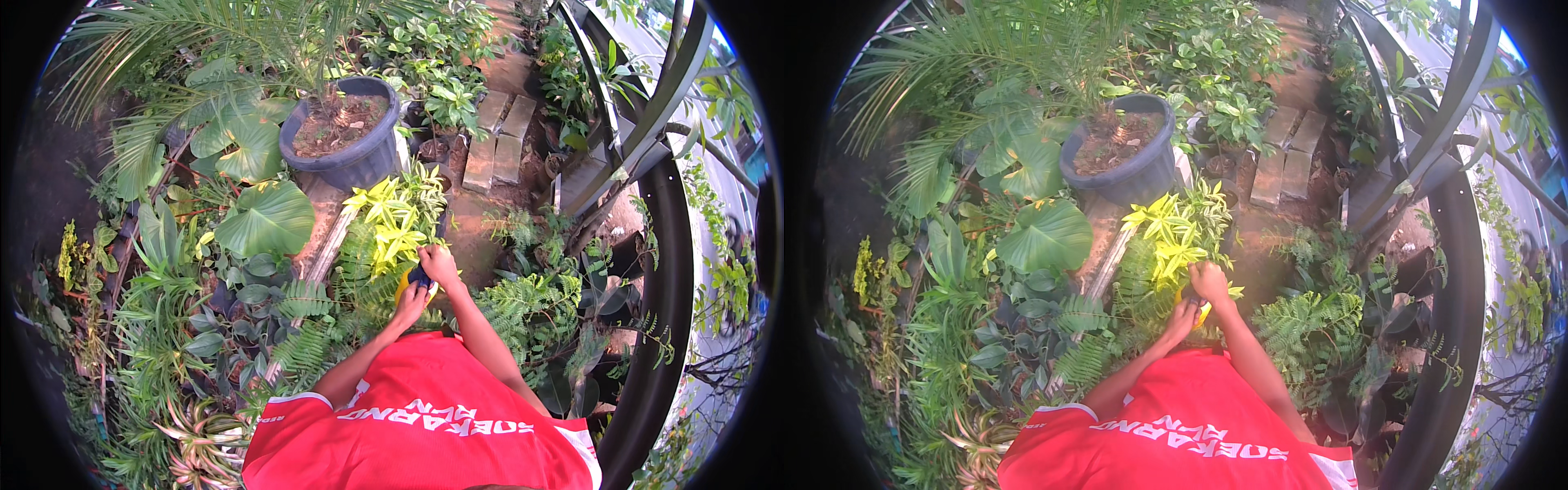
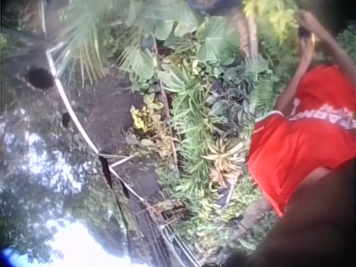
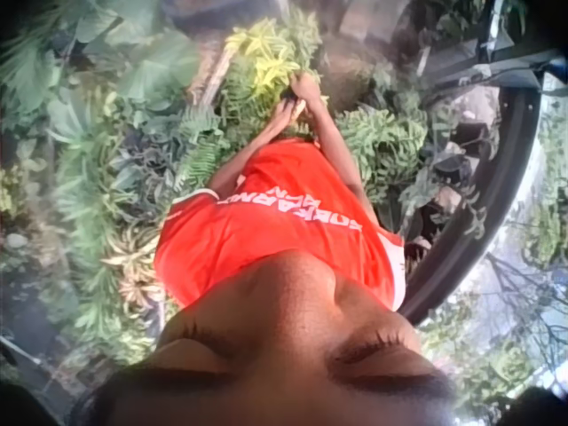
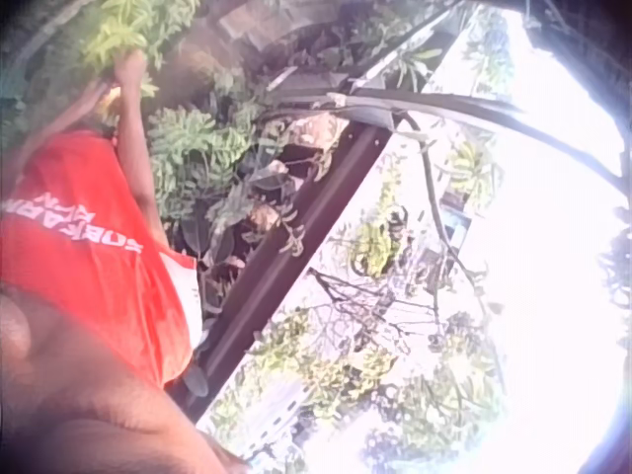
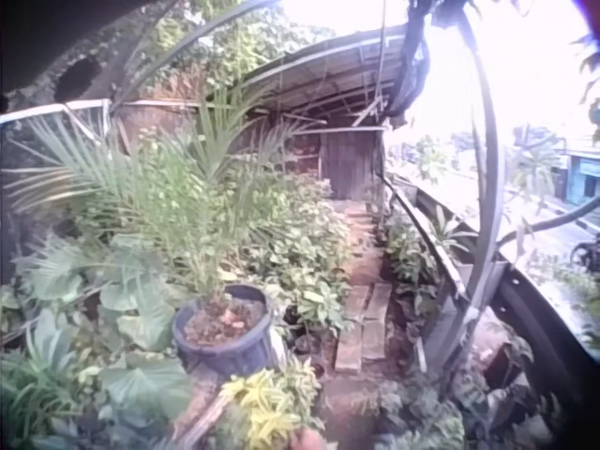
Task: The person uses a yellow spray bottle to water various potted plants in a garden area. They move between different plants, spraying water onto leaves and soil, and occasionally repositioning the bottle to reach different areas.
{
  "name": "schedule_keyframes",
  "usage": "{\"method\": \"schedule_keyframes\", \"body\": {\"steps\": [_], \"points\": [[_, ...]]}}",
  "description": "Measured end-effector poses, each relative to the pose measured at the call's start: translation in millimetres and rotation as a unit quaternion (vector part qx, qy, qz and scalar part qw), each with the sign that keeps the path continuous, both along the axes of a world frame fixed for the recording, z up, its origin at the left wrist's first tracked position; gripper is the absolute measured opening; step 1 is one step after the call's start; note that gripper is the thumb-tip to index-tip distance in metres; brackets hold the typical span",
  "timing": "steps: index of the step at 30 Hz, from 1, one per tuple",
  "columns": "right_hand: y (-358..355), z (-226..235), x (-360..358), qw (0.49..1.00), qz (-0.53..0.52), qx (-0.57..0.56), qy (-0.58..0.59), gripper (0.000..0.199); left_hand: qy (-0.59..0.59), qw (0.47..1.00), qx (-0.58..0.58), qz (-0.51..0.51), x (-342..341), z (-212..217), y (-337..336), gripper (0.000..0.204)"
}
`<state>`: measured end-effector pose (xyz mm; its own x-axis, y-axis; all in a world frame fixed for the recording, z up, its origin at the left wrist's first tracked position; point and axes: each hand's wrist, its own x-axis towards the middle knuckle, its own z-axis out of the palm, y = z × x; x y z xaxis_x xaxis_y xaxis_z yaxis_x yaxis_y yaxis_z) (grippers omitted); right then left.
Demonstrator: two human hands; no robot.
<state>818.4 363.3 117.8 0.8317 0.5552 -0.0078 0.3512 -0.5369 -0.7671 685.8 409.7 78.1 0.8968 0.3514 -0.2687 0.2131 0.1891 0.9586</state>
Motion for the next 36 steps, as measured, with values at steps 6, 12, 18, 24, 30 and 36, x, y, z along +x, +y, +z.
{"method": "schedule_keyframes", "body": {"steps": [6,12,18,24,30,36], "points": [[-2,11,-3,0.998,-0.007,0.042,-0.055,0.041,-0.003,0.998,0.060,0.017,1,11,-4,0.029],[-4,-5,-3,1.000,-0.007,0.018,-0.019,0.041,0.019,1.000,0.013,-0.011,-2,-2,-2,0.029],[-4,-12,-3,1.000,-0.011,0.006,-0.014,0.041,0.028,0.999,-0.037,-0.006,-4,-3,-3,0.028],[4,14,-6,0.997,0.025,0.050,-0.049,0.039,-0.023,0.999,0.008,0.047,-2,14,-6,0.028],[2,19,-6,0.998,0.028,0.040,-0.050,0.038,-0.008,0.998,0.049,0.043,-2,24,-4,0.027],[0,1,-8,1.000,0.015,-0.010,0.021,0.038,0.035,0.998,-0.059,0.013,-7,2,0,0.027]]}}
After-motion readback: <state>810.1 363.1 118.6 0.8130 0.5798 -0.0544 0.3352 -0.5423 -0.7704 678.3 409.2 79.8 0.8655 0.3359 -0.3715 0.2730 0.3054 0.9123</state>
